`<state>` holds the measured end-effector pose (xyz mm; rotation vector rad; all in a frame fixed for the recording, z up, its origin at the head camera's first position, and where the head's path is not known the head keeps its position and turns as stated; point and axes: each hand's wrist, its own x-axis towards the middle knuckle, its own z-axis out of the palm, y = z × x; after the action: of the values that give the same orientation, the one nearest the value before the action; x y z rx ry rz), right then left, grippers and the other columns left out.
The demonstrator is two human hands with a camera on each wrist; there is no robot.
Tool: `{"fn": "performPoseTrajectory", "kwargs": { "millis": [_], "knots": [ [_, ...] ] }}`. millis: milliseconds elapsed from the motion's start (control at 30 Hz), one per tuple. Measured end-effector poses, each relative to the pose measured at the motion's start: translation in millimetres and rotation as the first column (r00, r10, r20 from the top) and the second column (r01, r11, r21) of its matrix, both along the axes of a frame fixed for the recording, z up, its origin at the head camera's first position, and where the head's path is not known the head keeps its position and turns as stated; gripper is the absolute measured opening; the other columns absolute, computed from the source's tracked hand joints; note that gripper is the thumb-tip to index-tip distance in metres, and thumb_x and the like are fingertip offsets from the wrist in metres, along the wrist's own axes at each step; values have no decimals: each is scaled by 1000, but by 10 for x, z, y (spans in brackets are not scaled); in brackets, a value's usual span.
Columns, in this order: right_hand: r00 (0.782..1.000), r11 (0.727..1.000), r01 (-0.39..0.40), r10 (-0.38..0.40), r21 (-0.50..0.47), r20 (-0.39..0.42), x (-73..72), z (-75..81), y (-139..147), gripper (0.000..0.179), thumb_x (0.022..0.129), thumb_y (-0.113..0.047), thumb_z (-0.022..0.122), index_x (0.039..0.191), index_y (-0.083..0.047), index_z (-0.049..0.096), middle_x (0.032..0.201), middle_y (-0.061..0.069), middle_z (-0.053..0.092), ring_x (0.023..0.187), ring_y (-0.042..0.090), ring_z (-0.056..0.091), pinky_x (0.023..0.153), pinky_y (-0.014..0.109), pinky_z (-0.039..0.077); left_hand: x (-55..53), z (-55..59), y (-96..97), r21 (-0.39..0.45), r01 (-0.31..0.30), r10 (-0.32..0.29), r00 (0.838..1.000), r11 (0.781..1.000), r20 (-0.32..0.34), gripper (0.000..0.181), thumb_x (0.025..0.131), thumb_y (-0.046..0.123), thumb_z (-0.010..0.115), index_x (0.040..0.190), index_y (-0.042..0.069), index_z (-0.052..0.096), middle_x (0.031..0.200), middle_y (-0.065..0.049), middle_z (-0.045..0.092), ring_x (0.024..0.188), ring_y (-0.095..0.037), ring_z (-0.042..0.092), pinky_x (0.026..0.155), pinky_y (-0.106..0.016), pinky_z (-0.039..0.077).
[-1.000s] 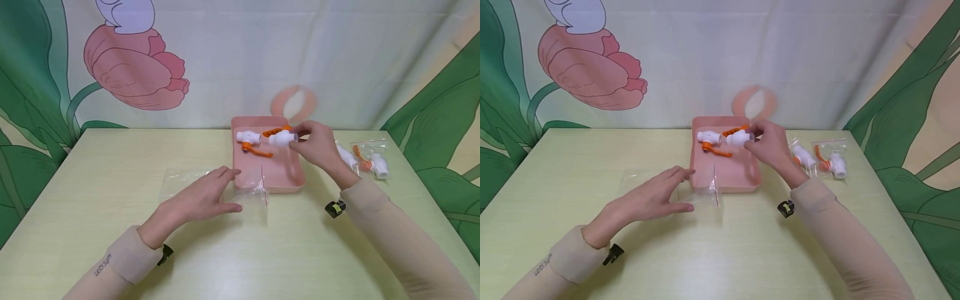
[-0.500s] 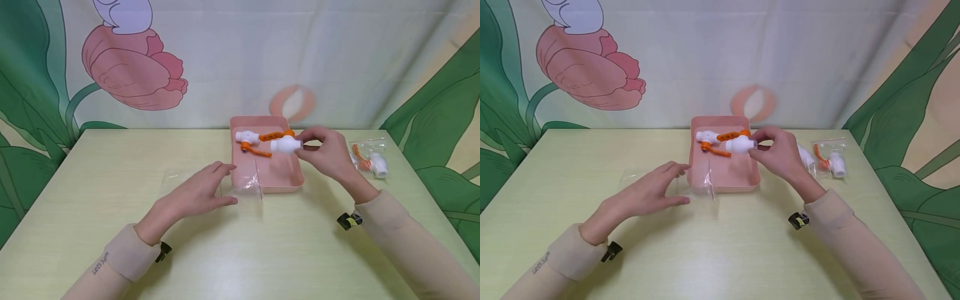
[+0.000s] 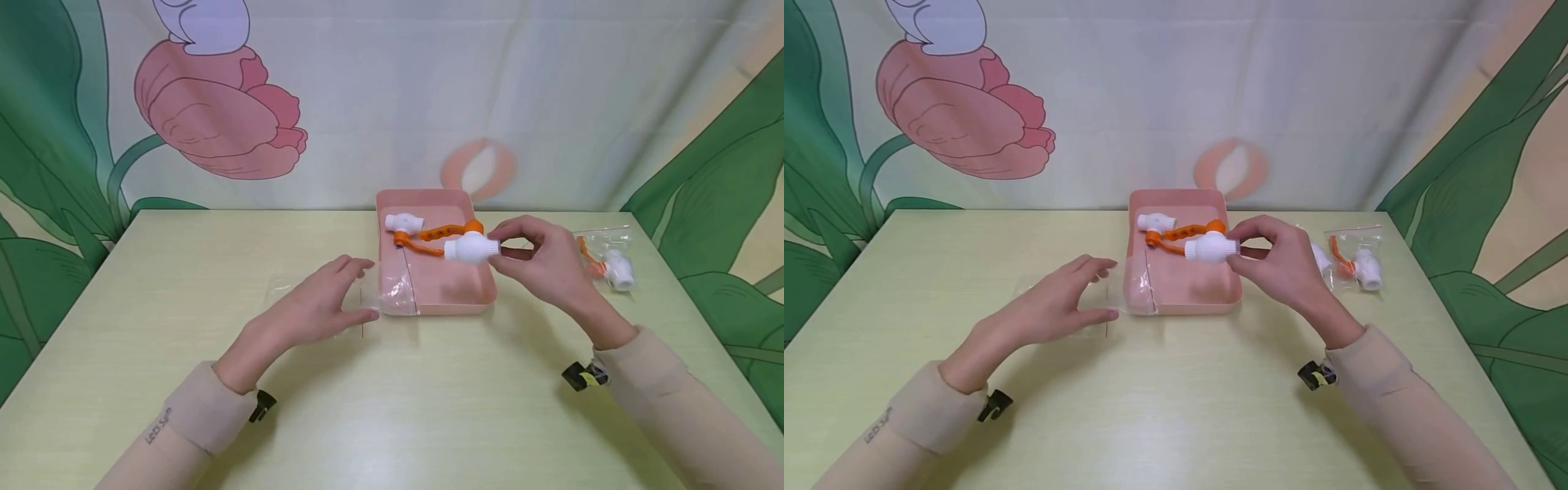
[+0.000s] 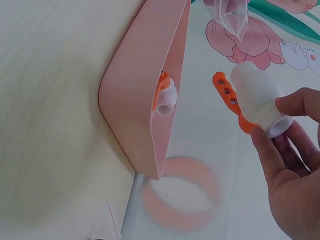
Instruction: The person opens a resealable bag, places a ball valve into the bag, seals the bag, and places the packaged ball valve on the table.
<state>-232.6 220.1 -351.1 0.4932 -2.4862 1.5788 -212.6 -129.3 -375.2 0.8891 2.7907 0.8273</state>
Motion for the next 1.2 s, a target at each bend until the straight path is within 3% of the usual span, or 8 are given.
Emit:
{"fn": "performPoseTrajectory", "kwargs": {
  "millis": [500,833,1200],
  "knots": [
    [980,977,-198,198,-83,-8,63,31,-9,24,83,10,79,105,3,73,111,13,67,103,25,67,89,34,57,-124,-47,-94,18,-26,26,1000,999,14,73,92,30,80,147,-2,45,137,-19,55,126,-34,56,104,-48,47],
    [958,958,-286,285,-32,-27,94,46,-31,25,83,10,79,105,0,74,113,11,69,106,25,65,89,35,58,-126,-36,-80,46,-7,7,1000,999,21,72,93,31,78,148,-2,45,136,-18,56,126,-34,56,104,-49,47],
    [939,938,-344,342,-39,-40,106,50,-84,28,82,11,80,106,-1,74,114,11,68,107,26,65,90,37,58,-69,20,-30,81,31,-37,996,996,75,72,95,32,76,150,0,43,138,-16,54,129,-31,54,107,-46,46]
  ]
}}
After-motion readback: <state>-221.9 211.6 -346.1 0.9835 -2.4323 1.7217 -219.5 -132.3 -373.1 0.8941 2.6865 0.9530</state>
